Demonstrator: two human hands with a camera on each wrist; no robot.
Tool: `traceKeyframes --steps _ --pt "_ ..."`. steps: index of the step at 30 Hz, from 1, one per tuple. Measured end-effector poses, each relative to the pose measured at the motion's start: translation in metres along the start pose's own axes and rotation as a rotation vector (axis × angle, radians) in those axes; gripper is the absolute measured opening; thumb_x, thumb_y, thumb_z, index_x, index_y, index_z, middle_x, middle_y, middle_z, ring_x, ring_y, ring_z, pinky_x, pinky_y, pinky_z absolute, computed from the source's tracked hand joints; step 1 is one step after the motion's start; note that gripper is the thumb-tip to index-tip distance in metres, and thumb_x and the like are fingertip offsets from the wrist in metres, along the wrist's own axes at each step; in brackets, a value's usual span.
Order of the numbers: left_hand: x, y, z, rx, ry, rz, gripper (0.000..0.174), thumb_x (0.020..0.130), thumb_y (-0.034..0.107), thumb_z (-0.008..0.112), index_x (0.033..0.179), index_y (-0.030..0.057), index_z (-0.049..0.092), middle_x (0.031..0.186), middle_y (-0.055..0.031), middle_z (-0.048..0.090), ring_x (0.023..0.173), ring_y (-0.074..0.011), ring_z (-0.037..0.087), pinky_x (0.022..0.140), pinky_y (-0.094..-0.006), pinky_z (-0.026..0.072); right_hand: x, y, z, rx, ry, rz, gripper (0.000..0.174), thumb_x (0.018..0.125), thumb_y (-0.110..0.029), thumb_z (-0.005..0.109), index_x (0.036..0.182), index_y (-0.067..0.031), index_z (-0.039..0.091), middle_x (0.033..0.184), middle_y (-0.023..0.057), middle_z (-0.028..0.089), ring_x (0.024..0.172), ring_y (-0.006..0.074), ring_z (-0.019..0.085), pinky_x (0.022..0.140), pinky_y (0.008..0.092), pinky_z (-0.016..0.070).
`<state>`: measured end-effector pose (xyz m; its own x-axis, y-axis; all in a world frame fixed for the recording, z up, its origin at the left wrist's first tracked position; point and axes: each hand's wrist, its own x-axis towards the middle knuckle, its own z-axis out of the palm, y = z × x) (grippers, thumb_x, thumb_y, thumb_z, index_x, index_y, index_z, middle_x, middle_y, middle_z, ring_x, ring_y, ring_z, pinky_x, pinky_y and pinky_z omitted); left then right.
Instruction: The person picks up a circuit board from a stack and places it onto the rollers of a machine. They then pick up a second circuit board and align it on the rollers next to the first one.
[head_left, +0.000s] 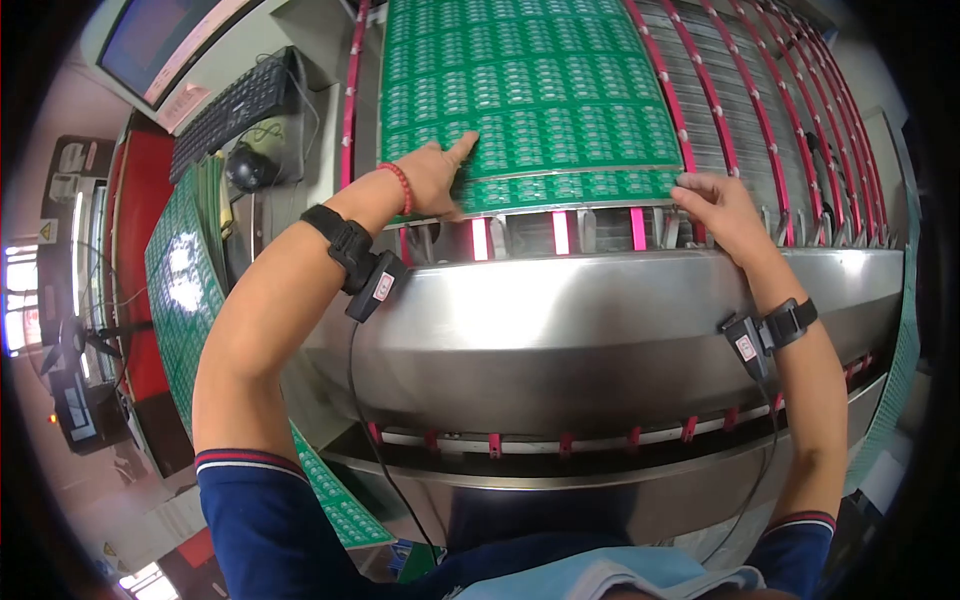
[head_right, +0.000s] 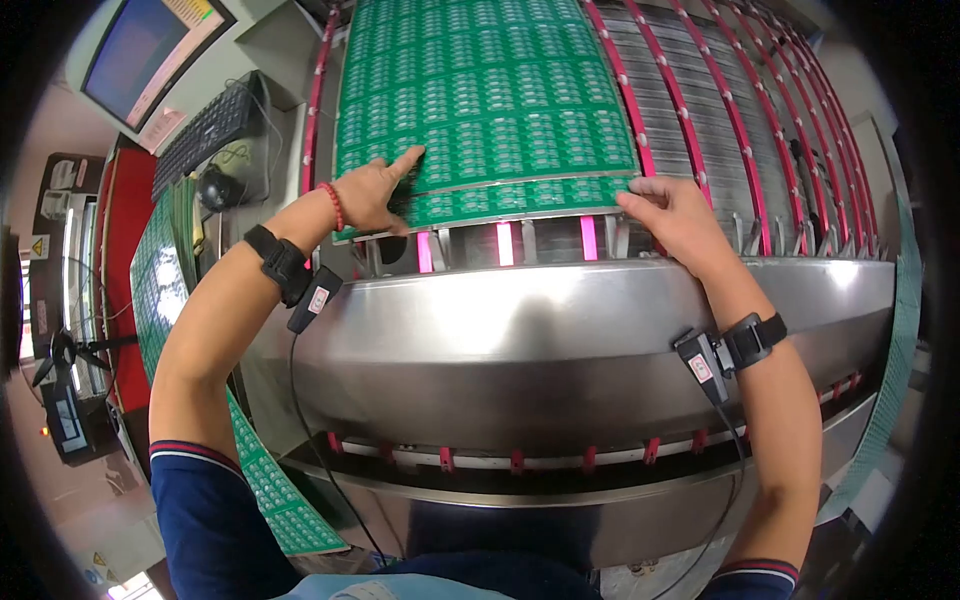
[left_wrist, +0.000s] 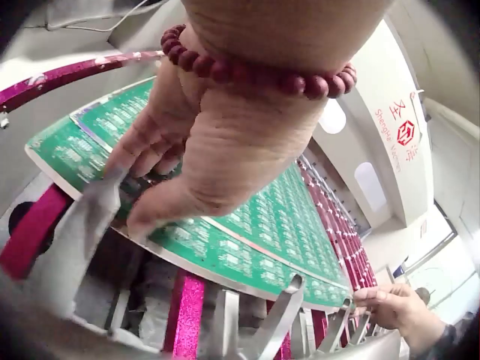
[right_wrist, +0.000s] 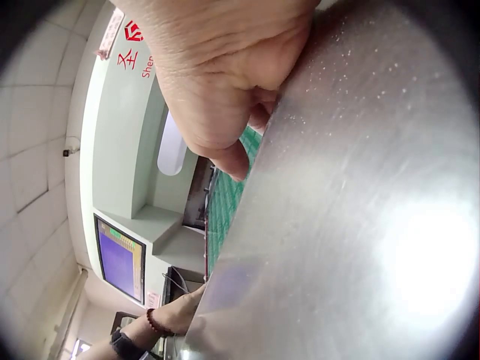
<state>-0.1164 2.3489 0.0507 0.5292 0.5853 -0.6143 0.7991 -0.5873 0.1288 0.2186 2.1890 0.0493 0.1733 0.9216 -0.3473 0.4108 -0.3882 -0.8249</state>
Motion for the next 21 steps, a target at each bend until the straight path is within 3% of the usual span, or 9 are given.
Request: traceKeyframes --steps 1,5,9,12,14,19,21 --pt "0.004 0.004 0.000 -0.026 0.014 -0.036 0.120 0.060 0.048 0.081 0.146 0.0173 0.002 0.117 -0.0316 0.048 0.107 -0.0437 0.052 0.093 -0.0427 0.0429 -0.001 0.000 0.001 0.005 0.012 -0.027 0.052 0.081 -0.029 0.067 0.109 0.0128 0.057 0.092 0.0155 0.065 0.084 0.0164 0.061 0.075 0.0281 0.0472" --pt "0.011 0.013 0.002 0.016 0.061 -0.071 0.130 0.053 0.060 0.078 0.146 0.0141 0.000 0.110 -0.0331 0.052 0.103 -0.0445 0.054 0.091 -0.0432 0.0437 -0.001 -0.002 0.001 -0.004 -0.001 -0.044 0.048 0.081 -0.029 0.067 0.105 0.0122 0.060 0.088 0.0151 0.066 0.081 0.0167 0.062 0.073 0.0285 0.0469" --pt "0.014 0.014 0.002 0.008 0.061 -0.048 0.130 0.053 0.059 0.079 0.146 0.0140 -0.001 0.105 -0.0322 0.055 0.100 -0.0435 0.056 0.089 -0.0432 0.0443 0.000 -0.011 -0.003 -0.170 -0.083 0.066 0.043 0.081 -0.030 0.066 0.095 0.0107 0.064 0.078 0.0118 0.065 0.075 0.0144 0.060 0.069 0.0277 0.0466" --pt "0.015 0.020 0.000 0.050 0.052 -0.064 0.130 0.056 0.056 0.079 0.145 0.0096 -0.004 0.102 -0.0306 0.057 0.097 -0.0428 0.057 0.087 -0.0435 0.0448 0.003 0.000 0.003 -0.151 -0.009 -0.034 0.040 0.080 -0.030 0.066 0.089 0.0087 0.065 0.068 0.0075 0.061 0.065 0.0124 0.056 0.062 0.0284 0.0449" --pt "0.019 0.025 -0.002 0.082 -0.050 -0.109 0.128 0.061 0.053 0.077 0.143 0.0046 -0.008 0.106 -0.0299 0.057 0.099 -0.0417 0.057 0.088 -0.0432 0.0447 0.004 -0.002 0.001 -0.141 -0.043 0.010 0.039 0.080 -0.030 0.065 0.088 0.0082 0.065 0.067 0.0081 0.061 0.064 0.0134 0.056 0.062 0.0294 0.0452" --pt "0.016 0.031 -0.008 0.090 -0.066 -0.119 0.127 0.064 0.051 0.076 0.142 0.0023 -0.012 0.109 -0.0296 0.056 0.103 -0.0397 0.055 0.089 -0.0425 0.0444 0.007 -0.006 -0.004 -0.132 -0.127 0.122 0.035 0.081 -0.028 0.064 0.089 0.0064 0.065 0.073 0.0134 0.065 0.071 0.0207 0.062 0.069 0.0334 0.0473" --pt "0.015 0.030 -0.007 0.083 -0.077 -0.116 0.128 0.064 0.050 0.077 0.142 0.0029 -0.014 0.109 -0.0281 0.057 0.103 -0.0385 0.056 0.089 -0.0422 0.0446 0.005 -0.015 -0.006 -0.354 0.059 -0.275 0.027 0.083 -0.022 0.062 0.093 0.0029 0.066 0.083 0.0156 0.066 0.081 0.0277 0.063 0.075 0.0368 0.0472"
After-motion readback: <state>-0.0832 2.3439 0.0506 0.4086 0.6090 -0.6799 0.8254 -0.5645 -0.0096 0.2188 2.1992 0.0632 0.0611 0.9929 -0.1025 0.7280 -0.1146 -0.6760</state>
